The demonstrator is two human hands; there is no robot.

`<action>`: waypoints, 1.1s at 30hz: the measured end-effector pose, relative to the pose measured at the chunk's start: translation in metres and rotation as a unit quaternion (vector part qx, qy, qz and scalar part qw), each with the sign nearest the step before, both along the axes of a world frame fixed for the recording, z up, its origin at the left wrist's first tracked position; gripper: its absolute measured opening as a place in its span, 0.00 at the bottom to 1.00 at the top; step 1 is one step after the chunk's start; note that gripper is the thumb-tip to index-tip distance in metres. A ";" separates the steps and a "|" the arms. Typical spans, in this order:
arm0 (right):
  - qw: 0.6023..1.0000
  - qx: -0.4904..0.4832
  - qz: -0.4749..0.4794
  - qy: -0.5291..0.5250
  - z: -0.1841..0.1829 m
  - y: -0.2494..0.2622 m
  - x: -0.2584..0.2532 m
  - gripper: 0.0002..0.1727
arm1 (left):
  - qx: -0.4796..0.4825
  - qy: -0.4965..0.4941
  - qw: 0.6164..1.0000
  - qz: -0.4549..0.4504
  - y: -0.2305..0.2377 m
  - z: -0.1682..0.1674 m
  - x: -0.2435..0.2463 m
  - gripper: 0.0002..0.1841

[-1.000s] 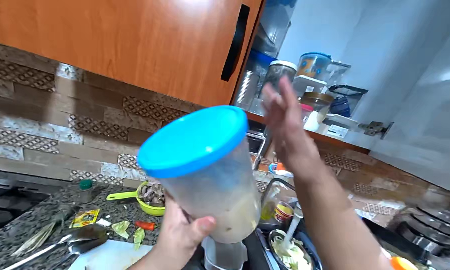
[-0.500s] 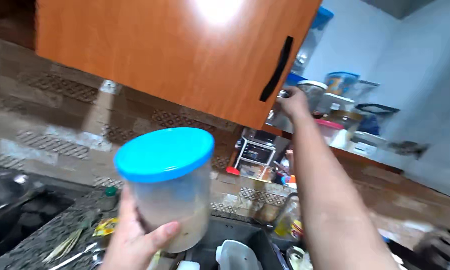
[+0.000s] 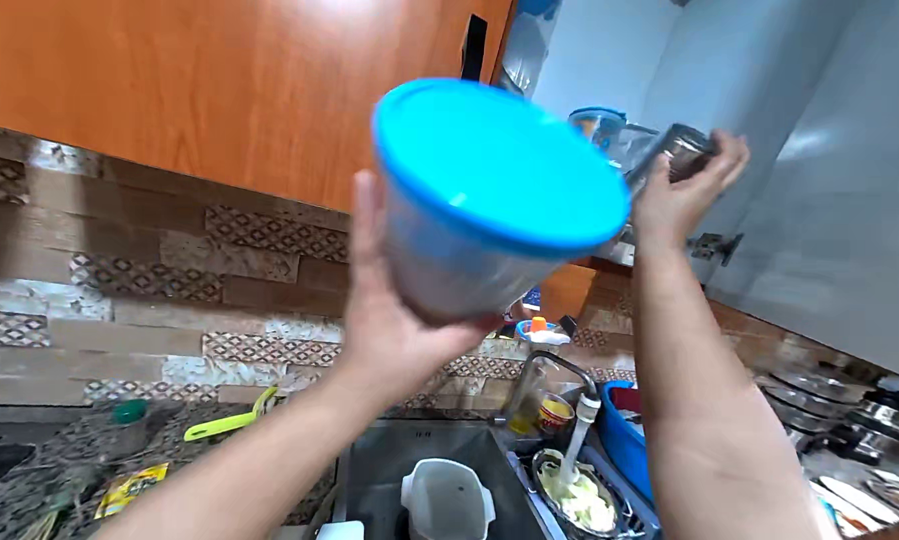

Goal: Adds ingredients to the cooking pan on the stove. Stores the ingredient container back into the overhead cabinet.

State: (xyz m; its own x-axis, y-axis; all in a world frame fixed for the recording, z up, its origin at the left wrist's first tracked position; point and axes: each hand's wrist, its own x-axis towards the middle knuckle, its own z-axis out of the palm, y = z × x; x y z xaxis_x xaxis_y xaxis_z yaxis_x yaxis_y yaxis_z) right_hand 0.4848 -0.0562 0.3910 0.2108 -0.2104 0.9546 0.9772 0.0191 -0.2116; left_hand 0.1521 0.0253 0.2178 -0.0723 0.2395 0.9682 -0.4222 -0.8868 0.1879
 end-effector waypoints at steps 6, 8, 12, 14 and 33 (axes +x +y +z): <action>0.989 -0.056 -0.062 0.123 -0.023 -0.016 0.046 0.39 | -0.036 0.045 0.990 0.129 0.002 0.102 0.125 0.68; 0.979 -0.083 -0.079 0.168 -0.029 -0.018 0.061 0.39 | -0.054 0.072 0.976 0.198 0.007 0.125 0.158 0.64; 0.974 -0.098 -0.089 0.185 -0.040 -0.018 0.094 0.39 | -0.071 0.099 0.947 0.298 0.033 0.148 0.203 0.58; 0.970 -0.124 -0.094 0.186 -0.042 -0.018 0.107 0.40 | -0.084 0.125 0.937 0.316 0.045 0.156 0.214 0.57; 0.967 -0.218 0.004 -0.129 -0.067 0.037 0.026 0.23 | -0.285 0.203 0.913 0.209 0.073 0.188 0.206 0.58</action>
